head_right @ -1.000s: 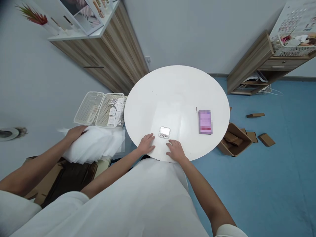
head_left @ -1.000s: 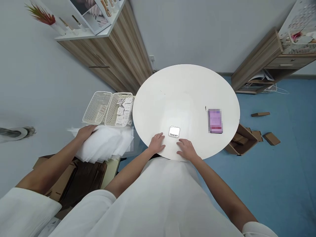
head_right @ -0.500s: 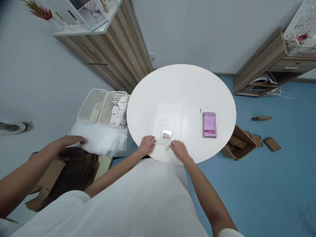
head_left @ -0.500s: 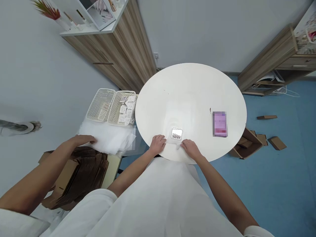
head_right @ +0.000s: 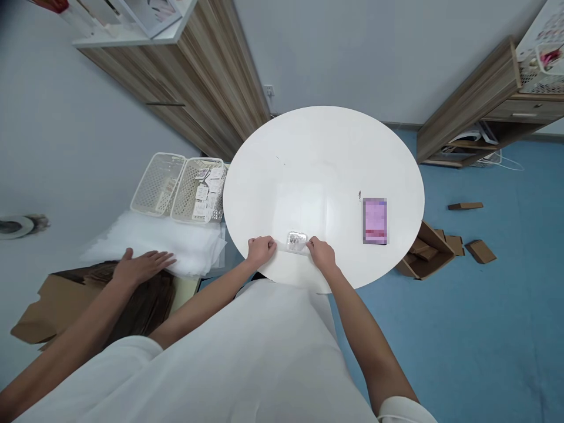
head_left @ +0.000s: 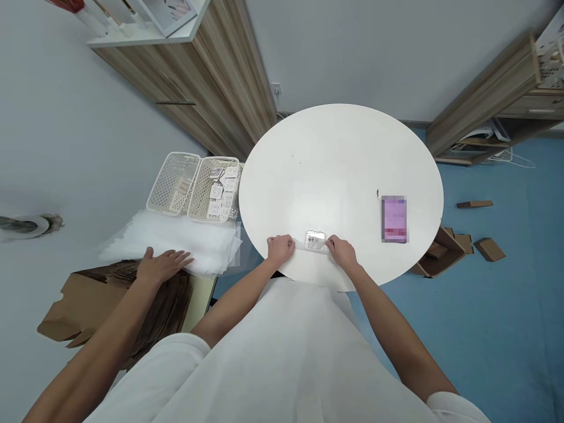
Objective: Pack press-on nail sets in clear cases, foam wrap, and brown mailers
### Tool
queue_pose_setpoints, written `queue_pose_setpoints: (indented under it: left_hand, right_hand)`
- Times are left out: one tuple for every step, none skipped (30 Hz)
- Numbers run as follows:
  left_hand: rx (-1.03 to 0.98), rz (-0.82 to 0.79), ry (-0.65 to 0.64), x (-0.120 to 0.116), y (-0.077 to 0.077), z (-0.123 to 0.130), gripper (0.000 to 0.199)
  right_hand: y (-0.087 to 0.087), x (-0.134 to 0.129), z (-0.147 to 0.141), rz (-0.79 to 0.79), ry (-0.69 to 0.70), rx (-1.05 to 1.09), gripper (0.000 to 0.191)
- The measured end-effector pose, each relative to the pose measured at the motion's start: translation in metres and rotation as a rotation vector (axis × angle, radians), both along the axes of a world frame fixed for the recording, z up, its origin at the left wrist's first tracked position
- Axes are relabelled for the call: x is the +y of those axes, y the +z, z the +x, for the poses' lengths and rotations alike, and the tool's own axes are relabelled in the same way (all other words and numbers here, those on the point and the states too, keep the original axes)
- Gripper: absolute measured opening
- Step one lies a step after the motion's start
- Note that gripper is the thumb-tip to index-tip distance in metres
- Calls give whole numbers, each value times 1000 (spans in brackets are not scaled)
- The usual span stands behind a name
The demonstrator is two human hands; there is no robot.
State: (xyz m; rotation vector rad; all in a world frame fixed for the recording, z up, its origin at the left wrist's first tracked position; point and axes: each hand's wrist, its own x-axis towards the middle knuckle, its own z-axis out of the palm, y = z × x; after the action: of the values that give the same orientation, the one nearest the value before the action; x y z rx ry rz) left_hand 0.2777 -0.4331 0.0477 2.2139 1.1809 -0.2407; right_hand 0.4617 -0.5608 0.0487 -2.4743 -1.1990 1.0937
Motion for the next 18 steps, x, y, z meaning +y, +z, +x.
queue_pose_setpoints:
  left_hand:
    - [9, 15, 7, 0, 0, 1, 21]
    - [14, 31, 10, 0, 0, 2, 20]
    - [15, 56, 11, 0, 0, 3, 19]
    - [13, 92, 8, 0, 0, 3, 18]
    - [4, 143, -6, -1, 0, 2, 18]
    - [-11, 203, -35, -3, 0, 2, 20]
    - [-32, 266, -84, -5, 1, 1, 23]
    - [-57, 321, -153, -8, 1, 1, 26]
    - [-84, 358, -240, -12, 2, 1, 29]
    - [-109, 373, -334, -16, 3, 1, 32]
    - [-129, 378, -421, -19, 3, 2, 34]
    - [-141, 380, -492, -23, 3, 4, 38]
    - [-143, 382, -537, -25, 2, 6, 42]
    - [-136, 385, -558, -27, 1, 9, 48]
    - [-122, 386, -561, -28, 0, 13, 52]
    - [-107, 386, -555, -27, -2, 16, 54]
    - [-93, 383, -549, -26, -4, 19, 53]
    - [-85, 378, -545, -24, -6, 22, 50]
  right_hand:
    - [-1, 3, 0, -20, -10, -13, 24]
    - [-2, 5, 0, -36, -22, -25, 25]
    - [-3, 7, 0, -48, -34, -36, 26]
    - [-4, 8, -1, -57, -43, -45, 27]
    - [-5, 8, -1, -64, -48, -52, 27]
    - [-5, 8, -1, -70, -51, -60, 28]
    - [-6, 8, -2, -75, -51, -67, 28]
    - [-6, 7, -2, -78, -48, -73, 29]
    - [-6, 7, -3, -79, -46, -78, 29]
    - [-6, 6, -3, -79, -45, -81, 30]
    - [-6, 6, -3, -77, -46, -82, 30]
    - [-6, 6, -3, -73, -49, -80, 30]
    - [-6, 6, -3, -65, -52, -73, 29]
    - [-6, 5, -2, -52, -54, -58, 29]
    - [-6, 5, -2, -30, -57, -33, 29]
    - [-5, 3, 0, 5, -64, 5, 30]
    - [-5, 1, 1, 57, -77, 51, 31]
    - [-5, -2, 3, 127, -99, 95, 32]
